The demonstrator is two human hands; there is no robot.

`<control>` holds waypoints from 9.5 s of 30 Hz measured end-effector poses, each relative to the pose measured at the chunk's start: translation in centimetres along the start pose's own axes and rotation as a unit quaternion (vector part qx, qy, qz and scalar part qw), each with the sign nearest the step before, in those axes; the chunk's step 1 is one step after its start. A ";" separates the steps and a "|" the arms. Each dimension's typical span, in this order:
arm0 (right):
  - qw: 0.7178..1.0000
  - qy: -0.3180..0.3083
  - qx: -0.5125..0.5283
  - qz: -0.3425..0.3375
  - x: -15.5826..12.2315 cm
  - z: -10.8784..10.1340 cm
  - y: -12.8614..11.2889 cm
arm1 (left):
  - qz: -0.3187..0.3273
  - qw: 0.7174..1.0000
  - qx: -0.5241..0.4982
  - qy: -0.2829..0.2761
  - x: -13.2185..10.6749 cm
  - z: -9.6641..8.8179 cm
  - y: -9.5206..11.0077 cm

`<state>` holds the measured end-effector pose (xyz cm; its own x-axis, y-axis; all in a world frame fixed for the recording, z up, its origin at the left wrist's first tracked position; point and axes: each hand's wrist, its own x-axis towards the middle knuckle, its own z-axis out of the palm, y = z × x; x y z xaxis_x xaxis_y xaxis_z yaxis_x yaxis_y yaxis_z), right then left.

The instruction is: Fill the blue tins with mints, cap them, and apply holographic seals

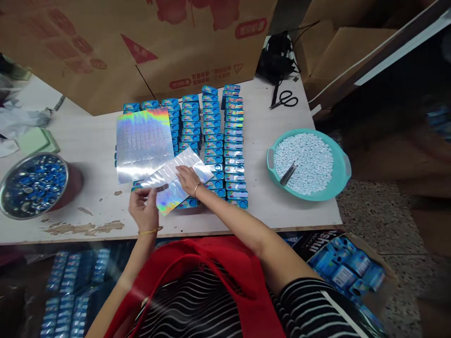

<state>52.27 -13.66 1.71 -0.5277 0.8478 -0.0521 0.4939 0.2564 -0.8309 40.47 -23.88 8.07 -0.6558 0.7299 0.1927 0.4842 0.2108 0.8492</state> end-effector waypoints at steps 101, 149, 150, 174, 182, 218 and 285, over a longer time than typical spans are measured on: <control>0.939 0.036 -0.323 0.108 0.3 -23.1 13.8 | 0.371 0.767 0.338 -0.400 -4.5 21.7 7.5; 0.941 0.023 -0.337 -0.032 16.1 -25.4 19.7 | 0.353 0.744 0.414 -0.388 31.3 37.7 7.9; 0.941 -0.004 -0.334 -0.058 15.2 -24.5 19.3 | 0.349 0.742 0.416 -0.394 32.2 38.3 7.2; 0.954 0.018 -0.292 -0.072 -2.6 -14.3 7.9 | 0.076 0.871 0.381 -0.302 12.6 -3.8 -5.0; 0.948 -0.071 -0.265 -0.159 2.2 -3.5 -3.1 | 0.062 0.894 0.289 -0.338 10.1 -3.6 -7.6; 0.988 0.104 0.112 -0.019 11.2 0.0 -2.6 | -0.130 0.978 -0.149 -0.069 16.3 0.7 -1.5; 0.990 -0.060 -0.097 -0.083 15.5 -5.4 0.5 | 0.169 0.834 0.281 -0.444 21.6 4.4 -5.5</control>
<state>48.08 2.13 3.47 -0.6851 0.7285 0.0002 0.5113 0.4810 -0.7122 26.22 -6.39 5.43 0.1403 0.9505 -0.2773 0.9127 -0.0156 0.4084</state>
